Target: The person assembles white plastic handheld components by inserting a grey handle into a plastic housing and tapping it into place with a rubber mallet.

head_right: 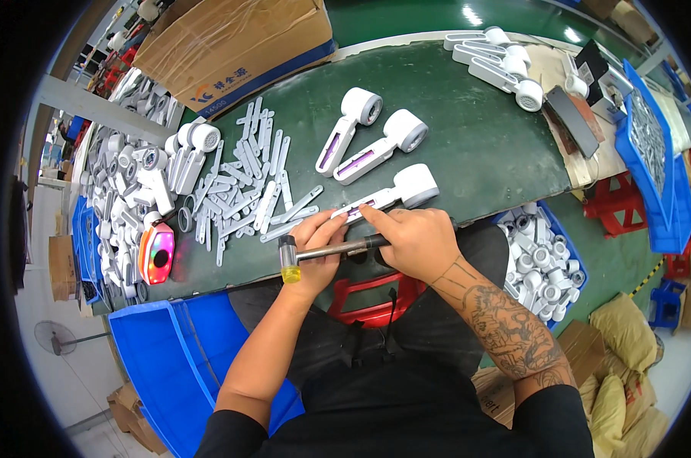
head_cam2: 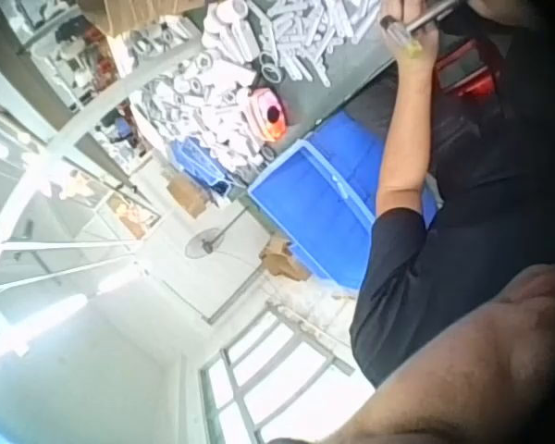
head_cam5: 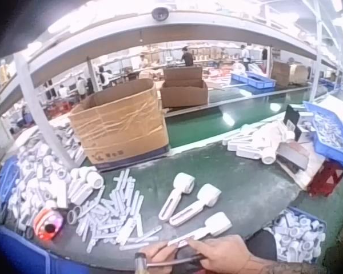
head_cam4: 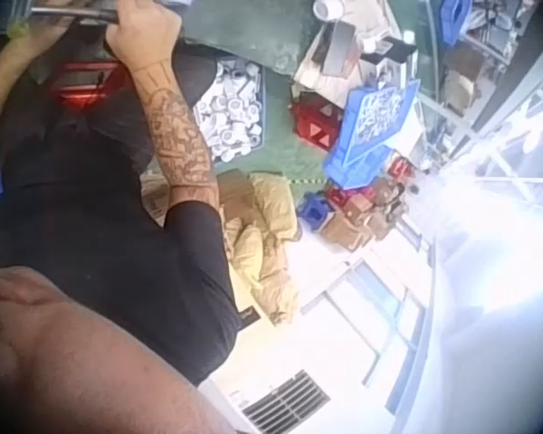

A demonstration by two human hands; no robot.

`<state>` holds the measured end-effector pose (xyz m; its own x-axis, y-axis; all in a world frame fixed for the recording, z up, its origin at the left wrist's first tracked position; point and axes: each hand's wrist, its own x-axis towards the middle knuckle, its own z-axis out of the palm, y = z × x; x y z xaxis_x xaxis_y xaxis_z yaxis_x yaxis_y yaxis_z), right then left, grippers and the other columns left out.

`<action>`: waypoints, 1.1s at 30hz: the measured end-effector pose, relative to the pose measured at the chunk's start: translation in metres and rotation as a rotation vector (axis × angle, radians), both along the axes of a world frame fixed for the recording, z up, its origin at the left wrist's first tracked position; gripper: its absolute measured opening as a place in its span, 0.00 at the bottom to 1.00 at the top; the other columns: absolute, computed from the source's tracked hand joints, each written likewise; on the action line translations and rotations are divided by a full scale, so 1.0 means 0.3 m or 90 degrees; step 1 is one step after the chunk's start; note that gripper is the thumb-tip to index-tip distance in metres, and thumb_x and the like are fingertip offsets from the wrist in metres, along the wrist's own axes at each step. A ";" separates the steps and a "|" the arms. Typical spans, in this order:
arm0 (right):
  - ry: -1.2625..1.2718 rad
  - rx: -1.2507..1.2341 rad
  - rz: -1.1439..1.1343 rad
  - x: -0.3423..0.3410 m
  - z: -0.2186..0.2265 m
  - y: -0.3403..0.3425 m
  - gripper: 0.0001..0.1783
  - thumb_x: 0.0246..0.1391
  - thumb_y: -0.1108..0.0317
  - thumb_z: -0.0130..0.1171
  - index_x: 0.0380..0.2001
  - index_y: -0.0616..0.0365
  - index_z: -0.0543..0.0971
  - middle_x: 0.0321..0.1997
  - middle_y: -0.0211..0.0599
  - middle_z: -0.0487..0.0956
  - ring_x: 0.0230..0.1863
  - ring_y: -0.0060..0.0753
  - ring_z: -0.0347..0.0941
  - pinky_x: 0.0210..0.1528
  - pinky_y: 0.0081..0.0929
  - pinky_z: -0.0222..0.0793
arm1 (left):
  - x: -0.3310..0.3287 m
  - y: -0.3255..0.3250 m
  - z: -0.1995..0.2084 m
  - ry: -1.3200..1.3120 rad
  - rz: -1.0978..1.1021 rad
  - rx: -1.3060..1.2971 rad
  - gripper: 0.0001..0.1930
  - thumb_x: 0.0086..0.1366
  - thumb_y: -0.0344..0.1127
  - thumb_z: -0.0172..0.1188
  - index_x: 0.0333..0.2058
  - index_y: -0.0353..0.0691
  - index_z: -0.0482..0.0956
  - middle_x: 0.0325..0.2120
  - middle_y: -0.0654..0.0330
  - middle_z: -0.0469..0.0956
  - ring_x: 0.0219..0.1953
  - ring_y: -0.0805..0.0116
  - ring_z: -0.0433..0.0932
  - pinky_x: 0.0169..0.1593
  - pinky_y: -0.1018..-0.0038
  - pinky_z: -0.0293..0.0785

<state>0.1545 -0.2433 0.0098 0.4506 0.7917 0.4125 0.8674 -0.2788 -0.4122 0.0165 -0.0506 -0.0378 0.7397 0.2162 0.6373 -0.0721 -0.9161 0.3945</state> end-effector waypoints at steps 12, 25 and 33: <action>-0.013 0.014 0.009 0.003 -0.009 0.001 0.31 0.40 0.68 0.72 0.54 0.50 0.88 0.26 0.30 0.84 0.24 0.39 0.83 0.26 0.39 0.77 | 0.006 -0.002 0.003 -0.008 0.001 0.008 0.21 0.58 0.29 0.78 0.51 0.52 0.90 0.46 0.61 0.87 0.38 0.56 0.87 0.42 0.63 0.81; 0.016 -0.090 -0.002 0.006 0.056 0.025 0.29 0.46 0.66 0.72 0.56 0.50 0.86 0.27 0.34 0.85 0.26 0.44 0.84 0.28 0.44 0.78 | -0.002 -0.005 -0.012 0.016 -0.021 -0.023 0.20 0.62 0.27 0.77 0.54 0.47 0.90 0.48 0.55 0.87 0.44 0.53 0.87 0.45 0.62 0.81; 0.082 -0.251 -0.024 -0.009 0.124 0.031 0.36 0.50 0.64 0.72 0.67 0.45 0.83 0.30 0.40 0.87 0.31 0.50 0.86 0.35 0.45 0.83 | -0.026 -0.008 0.019 0.068 -0.004 -0.082 0.21 0.62 0.25 0.76 0.55 0.46 0.90 0.49 0.54 0.88 0.47 0.52 0.88 0.50 0.62 0.83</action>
<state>0.1519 -0.2340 0.0469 0.5103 0.8597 0.0199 0.8022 -0.4676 -0.3714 0.0086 -0.0530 -0.0320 0.8030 0.2867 0.5224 -0.0284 -0.8572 0.5141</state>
